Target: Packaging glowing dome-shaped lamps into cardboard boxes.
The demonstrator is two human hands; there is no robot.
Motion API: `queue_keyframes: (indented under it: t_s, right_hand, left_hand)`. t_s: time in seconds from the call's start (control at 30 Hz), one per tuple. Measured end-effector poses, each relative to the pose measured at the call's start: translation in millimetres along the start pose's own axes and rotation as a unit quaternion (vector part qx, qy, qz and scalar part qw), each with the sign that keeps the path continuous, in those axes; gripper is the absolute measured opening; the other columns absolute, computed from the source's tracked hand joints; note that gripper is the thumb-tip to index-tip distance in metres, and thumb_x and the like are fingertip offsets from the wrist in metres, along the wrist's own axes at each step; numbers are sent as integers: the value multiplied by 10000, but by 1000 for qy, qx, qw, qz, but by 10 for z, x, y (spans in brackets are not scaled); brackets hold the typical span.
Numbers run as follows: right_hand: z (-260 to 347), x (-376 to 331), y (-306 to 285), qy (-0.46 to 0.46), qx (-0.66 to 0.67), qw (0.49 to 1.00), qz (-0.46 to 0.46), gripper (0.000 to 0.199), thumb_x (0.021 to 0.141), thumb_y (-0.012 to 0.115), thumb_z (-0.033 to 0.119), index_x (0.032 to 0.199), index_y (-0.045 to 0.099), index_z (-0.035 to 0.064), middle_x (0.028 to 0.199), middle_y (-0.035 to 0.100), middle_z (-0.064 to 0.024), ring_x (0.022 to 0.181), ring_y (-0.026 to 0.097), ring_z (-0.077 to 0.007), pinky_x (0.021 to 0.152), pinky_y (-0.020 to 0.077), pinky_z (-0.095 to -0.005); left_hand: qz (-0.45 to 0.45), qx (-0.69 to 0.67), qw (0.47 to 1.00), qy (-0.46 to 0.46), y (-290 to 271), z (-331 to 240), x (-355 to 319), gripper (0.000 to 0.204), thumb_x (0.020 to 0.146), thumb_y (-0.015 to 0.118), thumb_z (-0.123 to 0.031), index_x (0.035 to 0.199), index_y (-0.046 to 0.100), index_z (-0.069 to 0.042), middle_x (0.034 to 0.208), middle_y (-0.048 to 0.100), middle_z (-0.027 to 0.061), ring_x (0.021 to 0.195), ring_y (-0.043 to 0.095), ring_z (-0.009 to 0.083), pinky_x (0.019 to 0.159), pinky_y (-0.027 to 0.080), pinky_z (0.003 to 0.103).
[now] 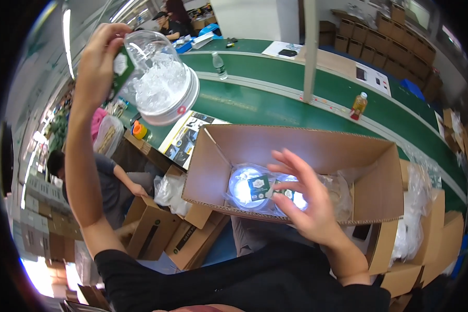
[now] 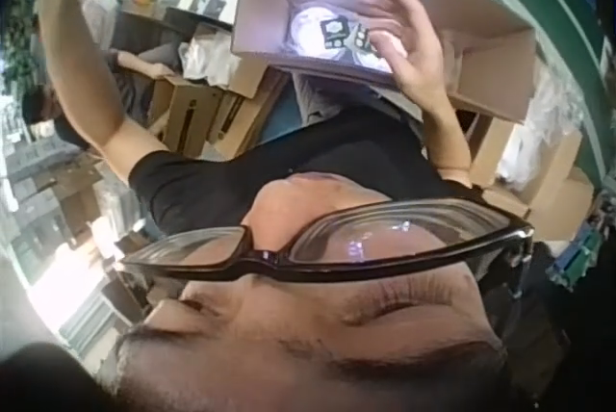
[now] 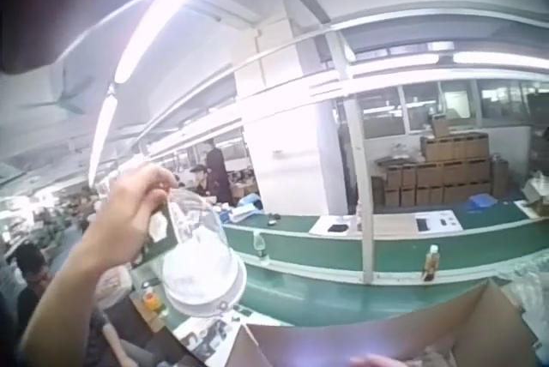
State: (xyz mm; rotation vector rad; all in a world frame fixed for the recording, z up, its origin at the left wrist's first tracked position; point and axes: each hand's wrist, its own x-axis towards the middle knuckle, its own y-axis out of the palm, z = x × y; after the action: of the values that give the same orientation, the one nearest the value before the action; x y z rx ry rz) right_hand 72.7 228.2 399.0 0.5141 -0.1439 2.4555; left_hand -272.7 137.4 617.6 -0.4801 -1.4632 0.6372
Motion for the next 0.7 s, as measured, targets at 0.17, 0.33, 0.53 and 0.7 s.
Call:
queue_keyframes:
  t_s: [0.17, 0.33, 0.53, 0.7]
  right_hand:
    - [38, 29, 228, 106, 307, 944, 66, 869, 923, 614, -21, 1571, 44, 84, 1586, 225, -194, 1393, 387, -319, 1019, 471, -404]
    - [-26, -303, 90, 88, 210, 973, -50, 661, 896, 657, -45, 1436, 276, -30, 1281, 562, -127, 1176, 568, -201, 1037, 455, -352]
    - [-107, -472, -60, 86, 231, 959, -139, 530, 906, 658, -32, 1352, 371, -43, 1250, 581, -151, 1109, 621, -200, 954, 526, -344]
    - [-188, -630, -232, 29, 86, 985, -145, 490, 905, 665, -25, 1310, 391, -48, 1235, 585, -145, 1105, 626, -198, 940, 541, -339]
  left_hand:
    - [64, -190, 980, -13, -112, -688, 98, 219, 1009, 437, -47, 1156, 589, 7, 1014, 592, 22, 929, 535, 87, 854, 417, 207]
    - [121, -345, 930, 35, 201, -1353, 8, 219, 1003, 461, -75, 1161, 561, 39, 1090, 558, 45, 949, 514, 94, 880, 387, 204]
    - [114, -308, 936, 129, 378, -1726, 67, 246, 972, 498, -105, 1158, 566, 42, 1109, 552, 115, 1024, 534, 190, 924, 392, 279]
    - [96, -312, 931, 162, 532, -1817, 117, 255, 966, 488, -106, 1156, 573, 41, 1118, 560, 146, 1018, 548, 237, 917, 405, 302]
